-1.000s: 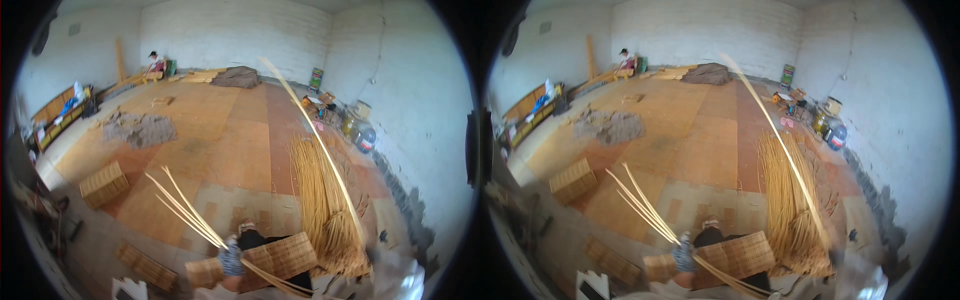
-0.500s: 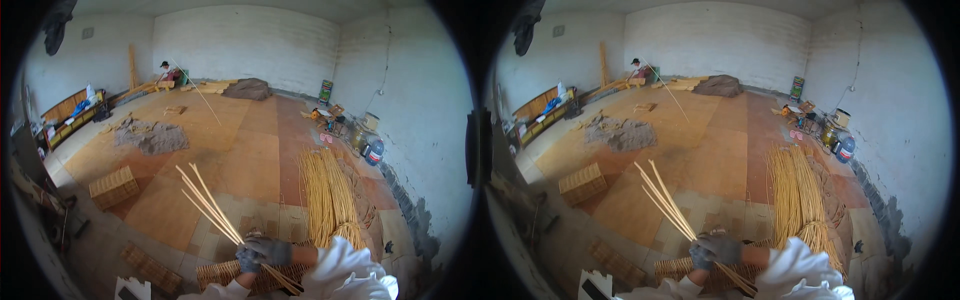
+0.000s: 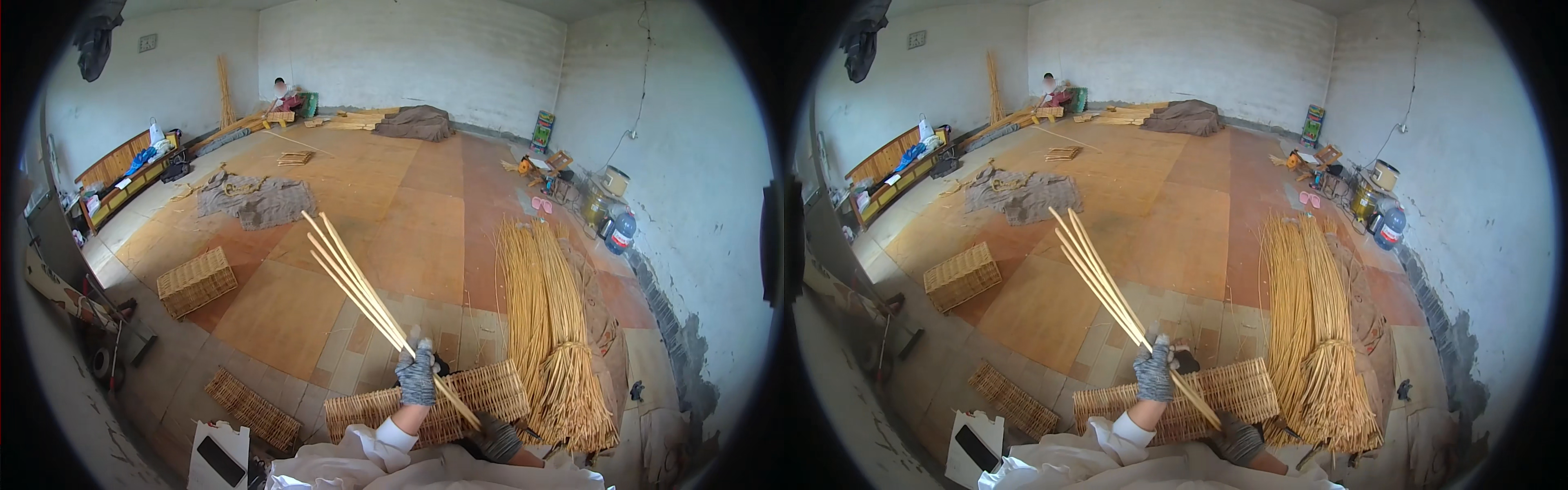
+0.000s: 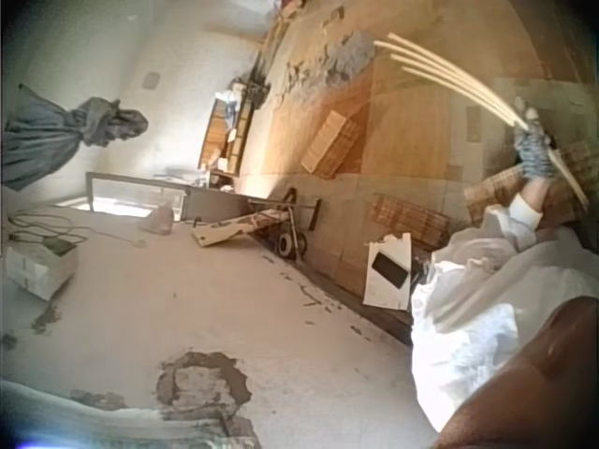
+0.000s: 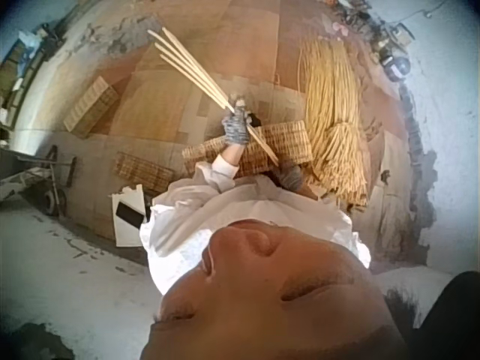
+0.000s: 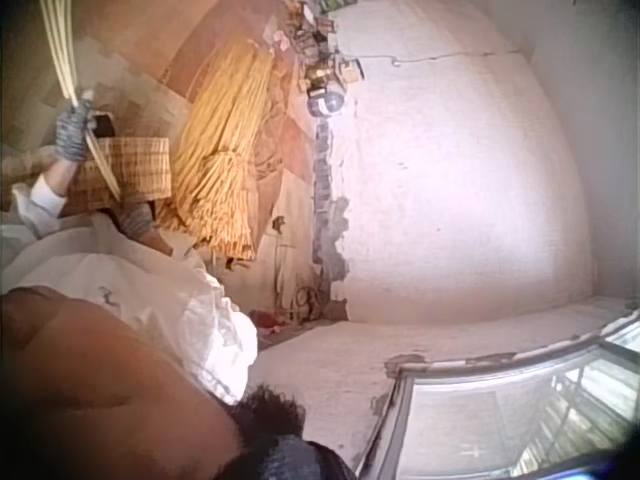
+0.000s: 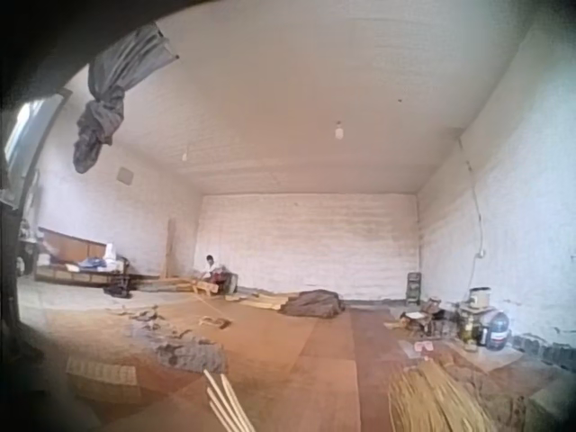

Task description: The person measures a rectangular woven basket with a tape measure, then uses pliers to trim and adjust the edges of the woven material. They handle long bamboo strips, preparing them for further weaving.

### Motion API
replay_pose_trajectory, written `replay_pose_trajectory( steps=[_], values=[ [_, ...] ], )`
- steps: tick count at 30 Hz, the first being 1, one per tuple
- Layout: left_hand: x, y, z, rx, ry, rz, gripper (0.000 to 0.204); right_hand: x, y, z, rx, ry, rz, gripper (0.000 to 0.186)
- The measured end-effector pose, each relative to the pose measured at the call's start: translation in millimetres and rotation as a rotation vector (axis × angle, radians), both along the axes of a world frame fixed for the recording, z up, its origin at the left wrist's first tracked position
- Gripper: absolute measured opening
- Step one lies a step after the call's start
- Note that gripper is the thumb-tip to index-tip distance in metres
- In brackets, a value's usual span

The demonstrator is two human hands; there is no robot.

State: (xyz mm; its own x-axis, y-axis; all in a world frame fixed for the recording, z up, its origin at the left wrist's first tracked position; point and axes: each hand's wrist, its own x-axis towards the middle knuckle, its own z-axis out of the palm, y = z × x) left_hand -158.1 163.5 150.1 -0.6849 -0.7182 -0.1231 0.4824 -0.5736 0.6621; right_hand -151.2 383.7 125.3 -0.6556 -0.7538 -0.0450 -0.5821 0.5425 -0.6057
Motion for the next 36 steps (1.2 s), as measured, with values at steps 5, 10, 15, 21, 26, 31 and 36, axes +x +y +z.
replay_pose_trajectory(
  steps=[5,10,15,21,26,31,36],
  values=[
    [1.6,-16.8,24.5,-0.697,-0.363,0.387,0.065,-0.4,24.7,40.6,0.133,-0.167,-0.213,0.039],
    [12.6,-36.0,43.5,-2.117,-0.602,0.332,0.063,-31.2,54.1,80.7,0.353,-0.079,-0.103,0.038],
    [24.0,-77.3,42.0,-2.588,-0.218,0.019,0.038,-45.0,81.3,124.8,0.313,-0.167,0.087,0.04],
    [34.6,-161.6,73.7,-2.255,-0.341,0.004,0.022,-39.6,58.9,196.4,0.282,0.928,-0.107,0.037],
    [38.3,-296.5,125.5,-1.621,-0.957,0.371,0.026,-50.7,72.9,140.4,-0.118,0.814,0.068,0.046],
    [-37.2,-184.3,195.4,-0.799,-0.296,-0.507,0.039,-47.5,62.2,84.0,-0.332,0.315,-0.112,0.053],
    [-104.8,-74.0,204.3,-0.277,0.516,-1.435,0.048,-38.6,7.6,127.4,-0.613,-0.474,0.048,0.048]
  ],
)
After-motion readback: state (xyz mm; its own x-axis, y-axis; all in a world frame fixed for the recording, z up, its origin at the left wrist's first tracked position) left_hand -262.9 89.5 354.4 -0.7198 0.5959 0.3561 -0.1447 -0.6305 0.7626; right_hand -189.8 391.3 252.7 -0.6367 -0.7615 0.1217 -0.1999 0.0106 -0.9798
